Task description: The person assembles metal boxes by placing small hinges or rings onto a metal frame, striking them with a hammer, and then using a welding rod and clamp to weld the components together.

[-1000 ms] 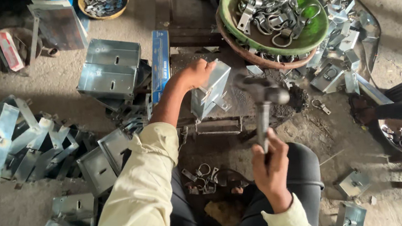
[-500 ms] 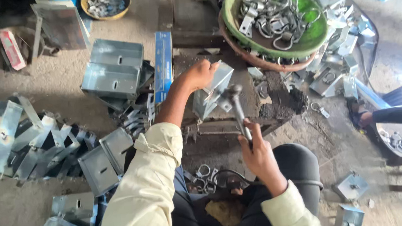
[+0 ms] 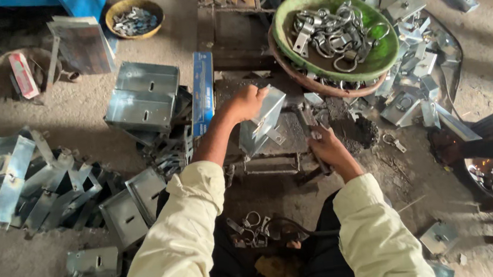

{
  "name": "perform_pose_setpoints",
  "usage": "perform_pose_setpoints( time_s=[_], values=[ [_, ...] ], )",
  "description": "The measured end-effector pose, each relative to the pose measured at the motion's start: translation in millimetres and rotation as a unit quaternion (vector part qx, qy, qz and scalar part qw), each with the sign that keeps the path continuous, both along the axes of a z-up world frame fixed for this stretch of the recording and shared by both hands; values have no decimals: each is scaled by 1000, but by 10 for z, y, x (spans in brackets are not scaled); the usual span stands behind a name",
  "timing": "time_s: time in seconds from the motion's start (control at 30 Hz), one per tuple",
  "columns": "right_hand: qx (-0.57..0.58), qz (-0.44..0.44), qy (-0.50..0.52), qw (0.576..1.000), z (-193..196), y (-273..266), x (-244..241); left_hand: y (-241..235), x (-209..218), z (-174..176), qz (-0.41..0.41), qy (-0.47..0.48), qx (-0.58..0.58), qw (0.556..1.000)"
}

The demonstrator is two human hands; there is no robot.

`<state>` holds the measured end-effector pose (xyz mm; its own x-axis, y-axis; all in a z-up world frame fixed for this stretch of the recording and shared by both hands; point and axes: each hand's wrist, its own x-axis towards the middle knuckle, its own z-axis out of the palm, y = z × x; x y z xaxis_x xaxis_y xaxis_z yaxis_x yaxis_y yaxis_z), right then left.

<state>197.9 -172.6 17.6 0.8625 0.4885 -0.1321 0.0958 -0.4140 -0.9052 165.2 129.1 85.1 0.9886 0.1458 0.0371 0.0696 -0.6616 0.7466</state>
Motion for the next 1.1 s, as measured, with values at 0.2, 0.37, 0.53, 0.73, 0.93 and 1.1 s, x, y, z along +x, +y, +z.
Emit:
perform_pose_setpoints(
  time_s=[0.2,0.37,0.53,0.73,0.93,1.1],
  values=[
    [-121,-106,-127,979,669,-916,-691,7,-585,-164,173,-55,-474,862],
    [64,-347,-107,930,-63,-2500,-1271,-391,-936,-807,91,-39,-635,767],
    [-45,-392,182,901,-792,-3358,-1885,-387,-1214,-514,73,186,-292,935],
    [118,-458,336,814,-921,-2750,-1927,-258,-915,-484,141,-267,39,953],
    [354,-397,387,753,-1028,-2913,-1701,-334,-384,-838,120,-362,28,924],
    [583,-396,155,692,-424,-2878,-1274,-100,-127,-919,130,-277,-34,951]
  ],
)
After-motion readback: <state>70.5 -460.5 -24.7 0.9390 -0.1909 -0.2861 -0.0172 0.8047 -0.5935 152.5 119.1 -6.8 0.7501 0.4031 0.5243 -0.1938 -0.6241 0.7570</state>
